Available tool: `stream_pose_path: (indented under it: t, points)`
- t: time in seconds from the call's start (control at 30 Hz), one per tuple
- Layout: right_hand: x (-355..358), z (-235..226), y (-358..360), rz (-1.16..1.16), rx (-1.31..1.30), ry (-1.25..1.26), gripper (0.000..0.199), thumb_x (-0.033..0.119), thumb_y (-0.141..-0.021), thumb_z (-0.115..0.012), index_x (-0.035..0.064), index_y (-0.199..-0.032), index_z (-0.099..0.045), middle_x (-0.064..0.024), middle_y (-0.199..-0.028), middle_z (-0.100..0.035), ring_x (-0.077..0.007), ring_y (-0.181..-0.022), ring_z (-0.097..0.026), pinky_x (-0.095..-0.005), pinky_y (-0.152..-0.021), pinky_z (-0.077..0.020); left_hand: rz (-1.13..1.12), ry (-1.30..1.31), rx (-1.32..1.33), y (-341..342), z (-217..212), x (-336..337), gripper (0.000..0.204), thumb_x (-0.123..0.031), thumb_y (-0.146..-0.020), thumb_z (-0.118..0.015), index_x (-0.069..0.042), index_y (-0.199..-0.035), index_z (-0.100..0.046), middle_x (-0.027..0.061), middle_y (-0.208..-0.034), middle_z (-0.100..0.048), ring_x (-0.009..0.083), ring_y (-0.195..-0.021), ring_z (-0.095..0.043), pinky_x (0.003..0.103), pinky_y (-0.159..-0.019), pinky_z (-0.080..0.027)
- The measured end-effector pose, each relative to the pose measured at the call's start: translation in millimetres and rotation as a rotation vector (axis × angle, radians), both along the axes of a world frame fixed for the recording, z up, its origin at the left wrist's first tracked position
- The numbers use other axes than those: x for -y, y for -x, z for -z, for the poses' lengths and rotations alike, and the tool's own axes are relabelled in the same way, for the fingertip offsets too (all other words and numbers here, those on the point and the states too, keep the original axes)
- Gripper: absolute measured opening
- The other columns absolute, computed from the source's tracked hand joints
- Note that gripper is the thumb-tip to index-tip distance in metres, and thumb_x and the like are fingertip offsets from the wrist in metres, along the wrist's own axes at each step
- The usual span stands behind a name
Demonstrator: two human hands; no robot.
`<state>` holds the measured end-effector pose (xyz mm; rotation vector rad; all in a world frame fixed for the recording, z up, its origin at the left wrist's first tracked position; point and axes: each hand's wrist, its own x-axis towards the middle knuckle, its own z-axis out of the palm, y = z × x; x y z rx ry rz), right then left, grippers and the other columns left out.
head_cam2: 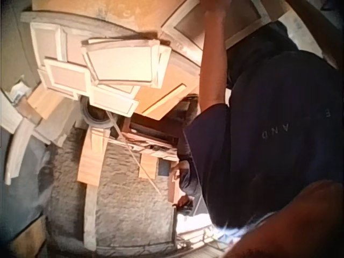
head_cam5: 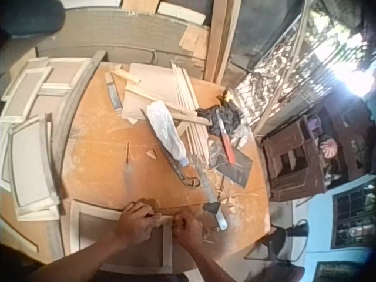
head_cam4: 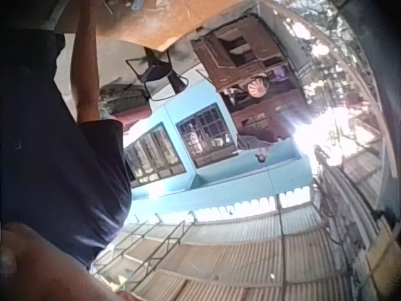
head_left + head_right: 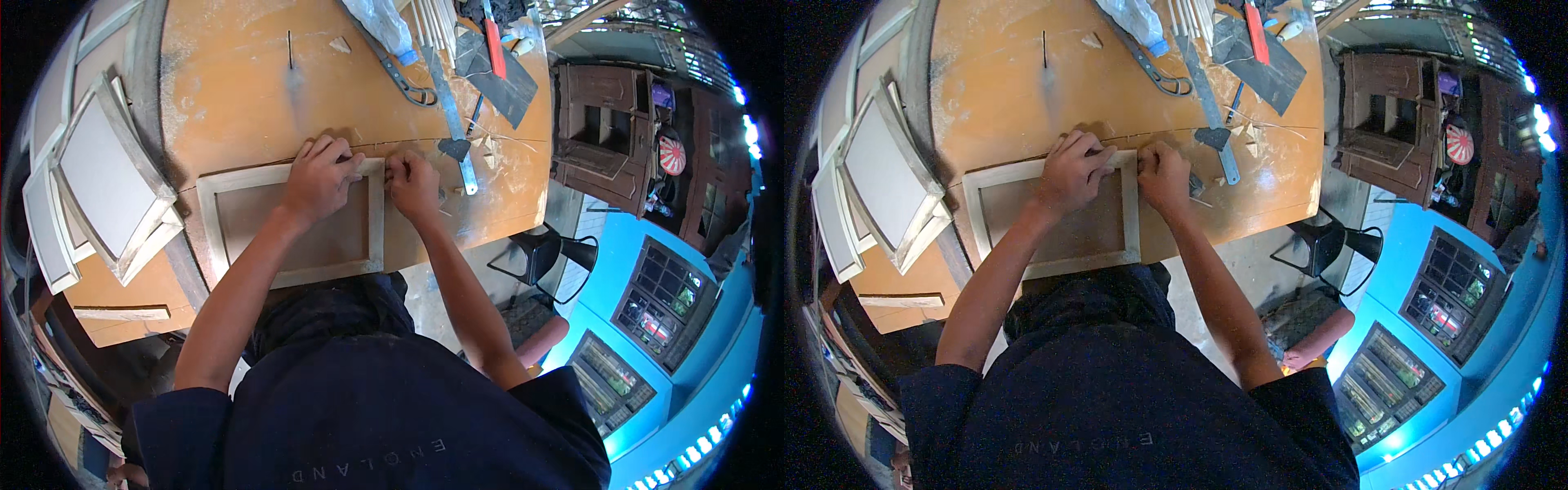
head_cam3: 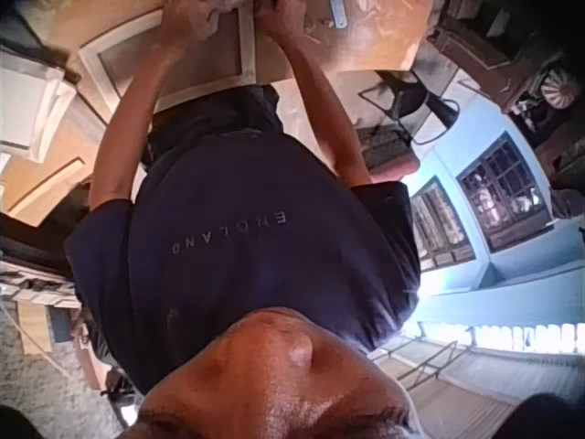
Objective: The recorder is assembling and finishing wooden picture frames, using small wood blocks and adhesive to secure the joints.
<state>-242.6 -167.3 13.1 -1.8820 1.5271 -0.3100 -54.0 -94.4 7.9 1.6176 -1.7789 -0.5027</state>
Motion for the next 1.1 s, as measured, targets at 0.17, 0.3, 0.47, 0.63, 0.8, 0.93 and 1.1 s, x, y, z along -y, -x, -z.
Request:
stream_pose_path:
  t: [0.17,0.3,0.47,0.63,0.8,0.93,1.1]
  points:
    - [-19,-10,5,0.114,0.245,-0.026,0.010,0.009,-0.093,-0.062,0.0011,-0.095,-0.069,-0.0187,-0.082,-0.071,-0.0333,-0.073,-0.073,-0.0409,-0.066,-0.0557,-0.004,-0.016,0.052,0,-3,-2,0.035,-0.017,-0.079,-0.077,-0.009,-0.113,-0.074,0.0041,-0.099,-0.062,0.0241,-0.100,-0.057,0.040,-0.088,-0.044]
    - [-39,-22,8,0.074,0.190,0.075,0.013,0.012,-0.094,-0.067,0.0000,-0.099,-0.069,-0.0125,-0.087,-0.074,-0.0205,-0.074,-0.073,-0.0335,-0.066,-0.0566,-0.042,0.018,0.145,2,-10,-4,0.041,-0.023,-0.081,-0.077,-0.011,-0.120,-0.072,0.0046,-0.111,-0.064,0.0231,-0.111,-0.056,0.038,-0.096,-0.041]
    - [-58,-32,5,-0.088,-0.035,0.126,0.034,0.026,-0.080,-0.082,0.0021,-0.095,-0.065,-0.0130,-0.081,-0.069,-0.0279,-0.073,-0.070,-0.0393,-0.066,-0.0551,-0.223,0.070,0.031,4,-43,-31,0.043,-0.021,-0.083,-0.077,-0.008,-0.123,-0.070,0.0073,-0.119,-0.065,0.0265,-0.114,-0.058,0.040,-0.099,-0.043]
    - [-60,-26,6,-0.039,0.031,0.030,0.033,0.021,-0.076,-0.079,0.0043,-0.097,-0.061,-0.0180,-0.091,-0.067,-0.0395,-0.084,-0.068,-0.0499,-0.073,-0.0542,-0.403,0.053,-0.060,-14,-61,-92,0.036,-0.012,-0.085,-0.077,-0.005,-0.120,-0.071,0.0110,-0.121,-0.066,0.0309,-0.111,-0.061,0.042,-0.098,-0.047]
    - [-60,-17,10,-0.056,0.081,0.089,0.031,0.019,-0.076,-0.078,0.0034,-0.096,-0.061,-0.0179,-0.088,-0.067,-0.0393,-0.081,-0.067,-0.0489,-0.071,-0.0536,-0.665,-0.051,-0.092,-35,-68,-155,0.028,-0.008,-0.089,-0.072,-0.001,-0.116,-0.072,0.0161,-0.119,-0.067,0.0320,-0.110,-0.065,0.039,-0.095,-0.051]
    - [-60,-7,14,-0.076,0.114,0.221,0.032,0.023,-0.076,-0.081,0.0035,-0.094,-0.063,-0.0110,-0.073,-0.065,-0.0269,-0.064,-0.067,-0.0388,-0.062,-0.0535,-0.749,-0.084,-0.074,-42,-60,-180,0.029,-0.008,-0.090,-0.072,-0.001,-0.117,-0.071,0.0164,-0.119,-0.067,0.0320,-0.109,-0.066,0.038,-0.092,-0.052]
    - [-63,-15,9,-0.085,0.157,0.204,0.030,0.021,-0.078,-0.079,0.0034,-0.096,-0.064,-0.0120,-0.074,-0.066,-0.0280,-0.066,-0.067,-0.0397,-0.062,-0.0537,-0.893,-0.249,-0.163,-48,-63,-186,0.031,-0.010,-0.088,-0.073,-0.002,-0.118,-0.071,0.0169,-0.119,-0.068,0.0343,-0.106,-0.067,0.040,-0.090,-0.054]
